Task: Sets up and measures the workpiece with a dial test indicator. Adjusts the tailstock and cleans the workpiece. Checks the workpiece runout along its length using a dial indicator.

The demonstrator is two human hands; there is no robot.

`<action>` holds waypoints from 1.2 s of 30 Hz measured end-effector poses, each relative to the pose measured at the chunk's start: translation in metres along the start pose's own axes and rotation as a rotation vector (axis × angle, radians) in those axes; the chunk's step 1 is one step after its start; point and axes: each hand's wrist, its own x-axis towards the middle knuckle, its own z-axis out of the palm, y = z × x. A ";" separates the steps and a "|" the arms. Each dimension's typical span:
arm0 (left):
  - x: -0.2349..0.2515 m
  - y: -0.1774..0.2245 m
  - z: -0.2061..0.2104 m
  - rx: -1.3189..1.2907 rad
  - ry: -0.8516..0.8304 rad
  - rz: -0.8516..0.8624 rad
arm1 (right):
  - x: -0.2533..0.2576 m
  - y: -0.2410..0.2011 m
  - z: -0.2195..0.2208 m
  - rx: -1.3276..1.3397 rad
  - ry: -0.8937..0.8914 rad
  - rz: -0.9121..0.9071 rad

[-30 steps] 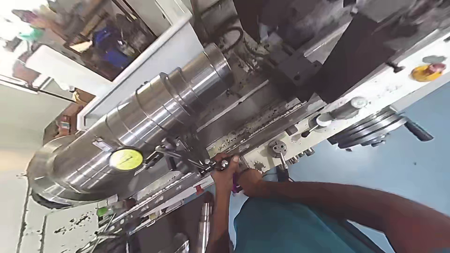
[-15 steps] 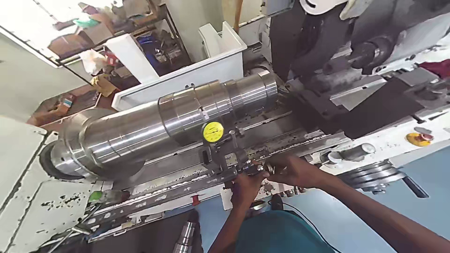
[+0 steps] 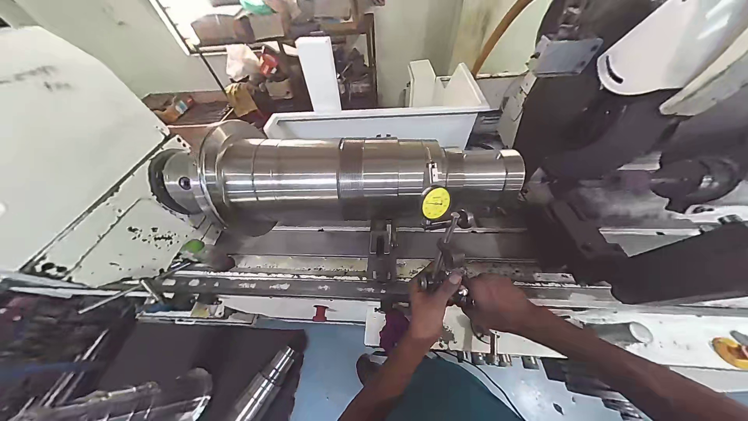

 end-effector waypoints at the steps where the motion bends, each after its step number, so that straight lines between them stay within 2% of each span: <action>1: 0.000 0.000 0.001 0.007 0.009 -0.009 | -0.003 -0.001 0.007 -0.032 0.096 0.003; 4: 0.000 0.007 0.010 0.052 0.099 -0.073 | -0.005 0.001 0.022 -0.019 0.280 -0.001; 7: 0.000 0.016 0.020 0.069 0.174 -0.133 | -0.001 0.014 0.031 0.230 0.395 -0.072; 13: -0.001 0.024 0.028 0.060 0.244 -0.199 | -0.009 0.045 0.033 0.992 0.202 -0.333; 16: 0.001 0.026 0.029 0.012 0.250 -0.244 | -0.014 0.046 0.035 1.236 0.218 -0.331; 21: 0.004 0.033 0.030 0.019 0.229 -0.309 | -0.009 0.046 0.053 1.222 0.468 -0.449; 24: 0.007 0.038 0.036 -0.010 0.286 -0.363 | -0.012 0.042 0.055 1.233 0.573 -0.441; 32: 0.008 0.045 0.044 -0.011 0.352 -0.405 | -0.013 0.039 0.057 1.285 0.640 -0.455; 36: 0.008 0.047 0.047 -0.010 0.373 -0.417 | -0.013 0.042 0.054 1.278 0.608 -0.462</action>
